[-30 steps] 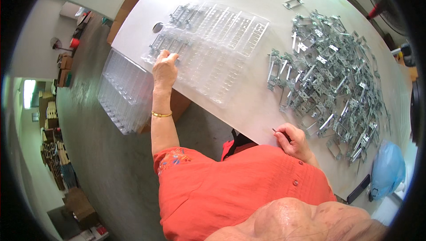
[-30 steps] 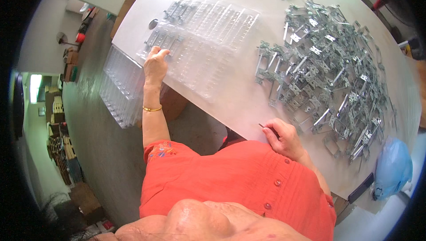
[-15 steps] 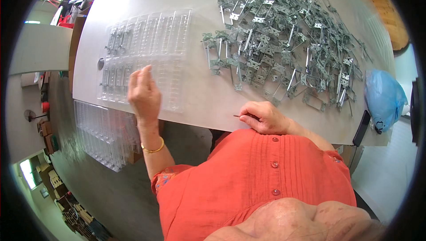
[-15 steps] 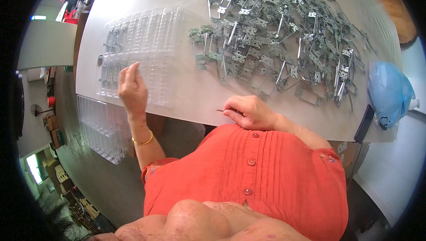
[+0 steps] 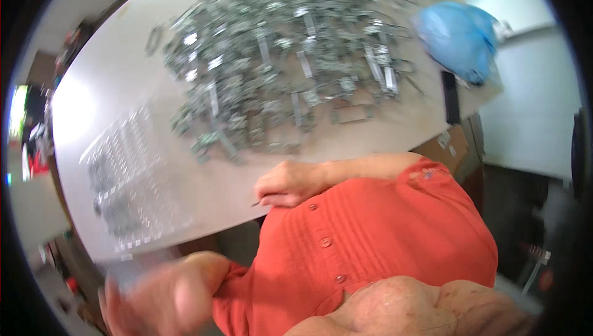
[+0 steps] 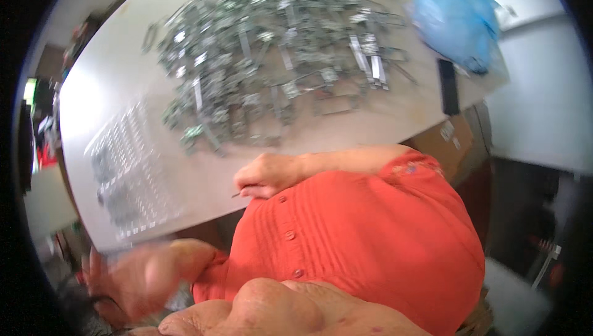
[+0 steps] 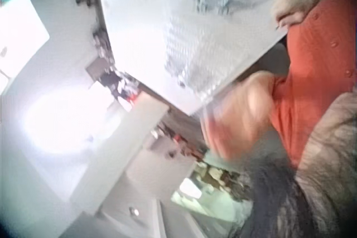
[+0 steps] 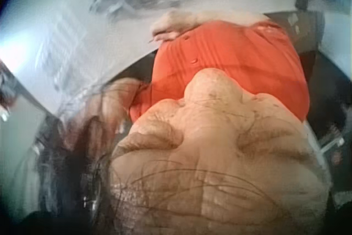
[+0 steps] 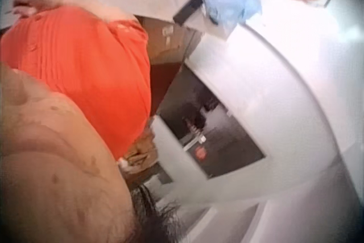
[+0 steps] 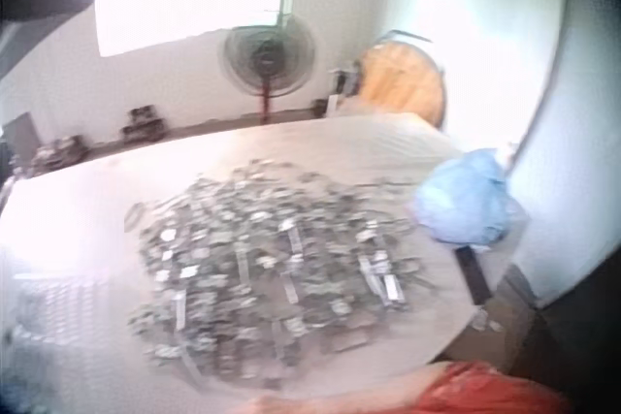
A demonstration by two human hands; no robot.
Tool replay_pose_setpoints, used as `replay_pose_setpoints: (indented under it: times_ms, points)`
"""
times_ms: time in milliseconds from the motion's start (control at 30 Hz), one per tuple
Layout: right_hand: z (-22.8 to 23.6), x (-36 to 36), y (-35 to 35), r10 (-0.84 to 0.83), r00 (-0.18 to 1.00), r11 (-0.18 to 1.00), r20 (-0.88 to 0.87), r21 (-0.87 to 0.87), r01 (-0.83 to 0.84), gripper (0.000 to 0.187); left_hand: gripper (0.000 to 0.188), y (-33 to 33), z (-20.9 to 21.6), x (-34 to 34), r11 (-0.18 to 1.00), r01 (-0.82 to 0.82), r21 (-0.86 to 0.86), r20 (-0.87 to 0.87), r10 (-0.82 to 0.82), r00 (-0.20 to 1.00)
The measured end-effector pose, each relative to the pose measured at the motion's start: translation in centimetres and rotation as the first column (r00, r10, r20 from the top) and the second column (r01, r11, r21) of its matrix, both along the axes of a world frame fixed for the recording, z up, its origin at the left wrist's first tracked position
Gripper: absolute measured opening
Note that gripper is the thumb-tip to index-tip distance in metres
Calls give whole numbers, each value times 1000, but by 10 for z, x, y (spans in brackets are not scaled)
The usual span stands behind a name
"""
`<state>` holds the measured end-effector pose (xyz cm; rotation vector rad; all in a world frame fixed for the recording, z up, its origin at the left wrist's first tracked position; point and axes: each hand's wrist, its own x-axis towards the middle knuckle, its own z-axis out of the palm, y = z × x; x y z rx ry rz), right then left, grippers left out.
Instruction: The person assembles metal components by connecting small pins and brackets together by hand, then places the assembled parts into slots in a plastic tray.
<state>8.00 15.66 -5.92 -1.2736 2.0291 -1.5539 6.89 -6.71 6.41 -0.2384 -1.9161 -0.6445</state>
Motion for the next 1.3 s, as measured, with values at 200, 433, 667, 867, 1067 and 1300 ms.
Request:
replay_pose_setpoints:
  times_ms: [200, 433, 667, 867, 1067, 1300]
  points:
    - [3, 5, 5, -1, 994, 1000, 111, -21, 4, 13, 30, 61, -11, -33, 894, 405, 192, -112, -390, 914]
    - [-4, 8, -1, 12, 988, 999, 152, -40, -6, 13, 30, 112, -26, -40, 673, 654, 345, -293, -585, 756]
    - [-1, 4, 0, 4, 989, 994, 151, -106, 12, 12, 30, 113, -25, -35, 504, 787, 356, -397, -680, 616]
    - [-7, 4, -2, 1, 992, 992, 126, -122, 15, 11, 30, 107, -19, -33, 350, 881, 319, -450, -762, 466]
    - [-4, 5, 2, -4, 989, 995, 151, -100, 19, 10, 30, 89, -5, -34, 188, 949, 253, -447, -847, 287]
    - [-9, 6, 1, 15, 985, 996, 171, -88, 0, 10, 30, 78, 10, -37, -2, 981, 196, -450, -889, 88]
